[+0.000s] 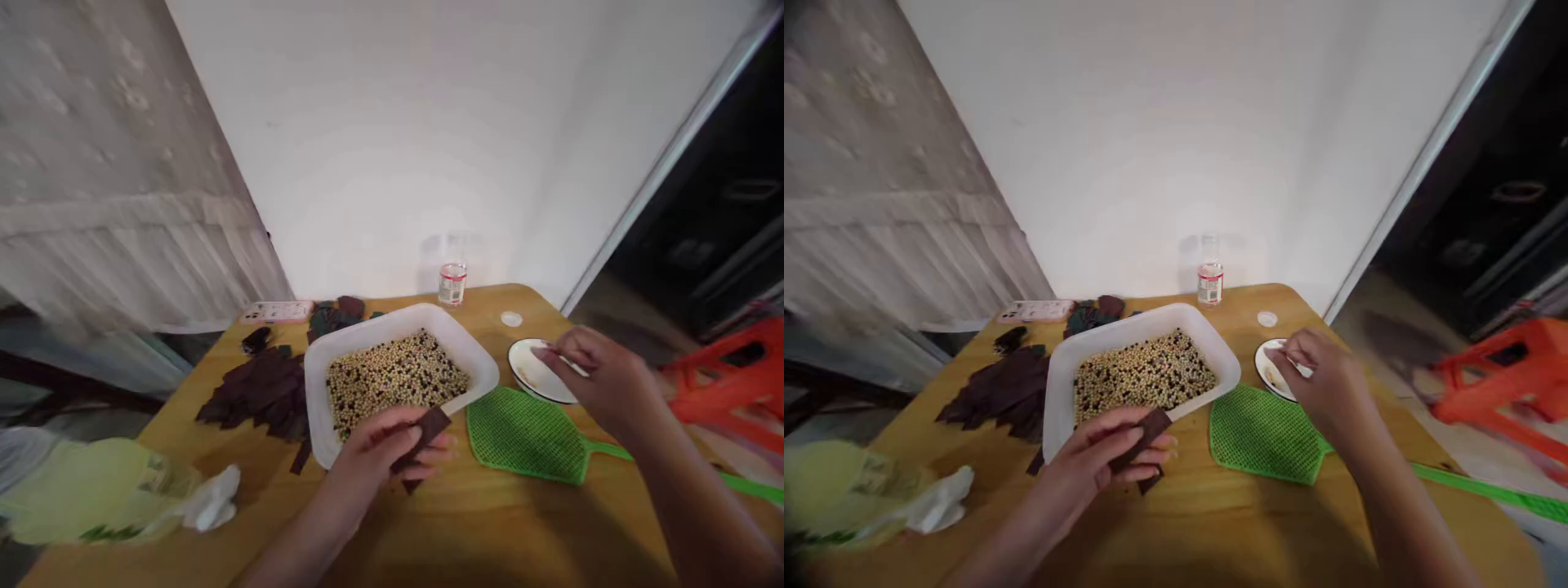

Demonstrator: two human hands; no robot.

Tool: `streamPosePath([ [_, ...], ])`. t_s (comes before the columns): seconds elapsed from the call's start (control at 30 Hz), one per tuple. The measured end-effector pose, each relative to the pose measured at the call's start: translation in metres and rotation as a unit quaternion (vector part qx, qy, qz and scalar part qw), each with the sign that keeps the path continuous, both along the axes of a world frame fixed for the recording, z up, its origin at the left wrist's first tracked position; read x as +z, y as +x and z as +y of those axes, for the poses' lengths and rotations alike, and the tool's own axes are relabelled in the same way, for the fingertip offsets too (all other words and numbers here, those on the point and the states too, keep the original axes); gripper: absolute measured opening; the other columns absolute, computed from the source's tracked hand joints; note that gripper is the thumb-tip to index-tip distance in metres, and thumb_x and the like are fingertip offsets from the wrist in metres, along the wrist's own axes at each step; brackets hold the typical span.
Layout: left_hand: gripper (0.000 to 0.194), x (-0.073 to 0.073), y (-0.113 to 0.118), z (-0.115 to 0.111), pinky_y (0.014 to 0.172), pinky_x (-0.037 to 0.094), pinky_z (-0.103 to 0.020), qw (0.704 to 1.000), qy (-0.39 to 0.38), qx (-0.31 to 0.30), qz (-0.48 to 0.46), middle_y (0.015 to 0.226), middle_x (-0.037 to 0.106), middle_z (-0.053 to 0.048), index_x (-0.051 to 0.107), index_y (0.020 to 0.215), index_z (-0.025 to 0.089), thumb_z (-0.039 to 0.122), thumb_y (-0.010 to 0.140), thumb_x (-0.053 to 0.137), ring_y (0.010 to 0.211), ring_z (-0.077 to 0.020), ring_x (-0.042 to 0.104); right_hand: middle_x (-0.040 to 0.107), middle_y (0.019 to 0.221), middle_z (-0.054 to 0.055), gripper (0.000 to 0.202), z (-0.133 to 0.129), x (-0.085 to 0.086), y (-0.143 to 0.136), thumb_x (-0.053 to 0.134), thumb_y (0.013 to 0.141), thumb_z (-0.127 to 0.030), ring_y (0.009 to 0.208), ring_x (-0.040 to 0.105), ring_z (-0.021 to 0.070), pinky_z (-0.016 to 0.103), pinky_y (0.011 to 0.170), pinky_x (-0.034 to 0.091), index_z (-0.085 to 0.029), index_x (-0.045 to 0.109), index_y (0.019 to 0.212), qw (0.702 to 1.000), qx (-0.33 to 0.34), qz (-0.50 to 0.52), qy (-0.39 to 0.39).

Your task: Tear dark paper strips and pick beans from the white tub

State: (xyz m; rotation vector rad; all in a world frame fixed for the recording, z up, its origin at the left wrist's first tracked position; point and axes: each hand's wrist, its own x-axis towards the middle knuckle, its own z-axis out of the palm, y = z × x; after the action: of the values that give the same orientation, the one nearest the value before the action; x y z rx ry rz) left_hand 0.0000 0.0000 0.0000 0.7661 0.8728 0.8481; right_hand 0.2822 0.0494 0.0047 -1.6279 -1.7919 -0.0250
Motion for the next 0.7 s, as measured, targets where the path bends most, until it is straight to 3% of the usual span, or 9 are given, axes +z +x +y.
streamPosePath([
  [0.2, 0.026, 0.006, -0.002, 0.010, 0.068, 0.054, -0.031, 0.997, -0.057, 0.016, -0.047, 0.100, 0.072, -0.012, 0.059, 0.109, 0.014, 0.024, 0.087, 0.051, 0.085, -0.0224, 0.070, 0.040, 0.048, -0.001, 0.025, 0.013, -0.034, 0.008, 0.047, 0.062, -0.031, 0.046, 0.039, 0.0149, 0.028, 0.047, 0.029, -0.026, 0.027, 0.049, 0.998, 0.023, -0.030, -0.041],
  [0.33, 0.036, 0.016, 0.000, 0.013, 0.073, 0.055, -0.033, 0.988, -0.106, 0.056, -0.096, 0.112, 0.067, -0.016, 0.056, 0.114, 0.010, 0.033, 0.092, 0.040, 0.095, -0.0244, 0.067, 0.048, 0.051, 0.000, 0.020, 0.013, -0.043, 0.009, 0.048, 0.064, -0.033, 0.050, 0.048, 0.0176, 0.028, 0.049, 0.034, -0.025, 0.034, 0.054, 0.999, 0.004, -0.013, -0.037],
  [0.47, 0.041, 0.019, 0.011, 0.011, 0.085, 0.052, -0.034, 0.964, -0.087, 0.151, -0.200, 0.122, 0.062, -0.013, 0.056, 0.117, 0.012, 0.038, 0.093, 0.036, 0.109, -0.0229, 0.060, 0.062, 0.074, 0.006, 0.023, -0.005, -0.042, 0.010, 0.045, 0.076, -0.046, 0.072, 0.062, 0.0247, 0.034, 0.062, 0.044, -0.024, 0.043, 0.070, 0.998, -0.052, 0.043, 0.009],
  [0.57, 0.038, 0.015, 0.024, 0.006, 0.093, 0.049, -0.033, 0.924, -0.039, 0.266, -0.274, 0.123, 0.062, -0.009, 0.060, 0.112, 0.015, 0.036, 0.092, 0.036, 0.114, -0.0202, 0.058, 0.063, 0.079, 0.004, 0.028, -0.026, -0.043, 0.009, 0.051, 0.076, -0.051, 0.080, 0.066, 0.0255, 0.033, 0.064, 0.046, -0.024, 0.042, 0.074, 0.988, -0.065, 0.129, 0.062],
  [0.7, 0.034, 0.007, 0.039, -0.004, 0.091, 0.051, -0.029, 0.875, -0.025, 0.366, -0.317, 0.119, 0.065, -0.010, 0.065, 0.102, 0.015, 0.030, 0.092, 0.036, 0.112, -0.0194, 0.059, 0.063, 0.081, 0.004, 0.030, -0.056, -0.047, 0.004, 0.055, 0.075, -0.053, 0.078, 0.067, 0.0259, 0.029, 0.050, 0.046, -0.025, 0.042, 0.075, 0.980, -0.075, 0.178, 0.055],
])
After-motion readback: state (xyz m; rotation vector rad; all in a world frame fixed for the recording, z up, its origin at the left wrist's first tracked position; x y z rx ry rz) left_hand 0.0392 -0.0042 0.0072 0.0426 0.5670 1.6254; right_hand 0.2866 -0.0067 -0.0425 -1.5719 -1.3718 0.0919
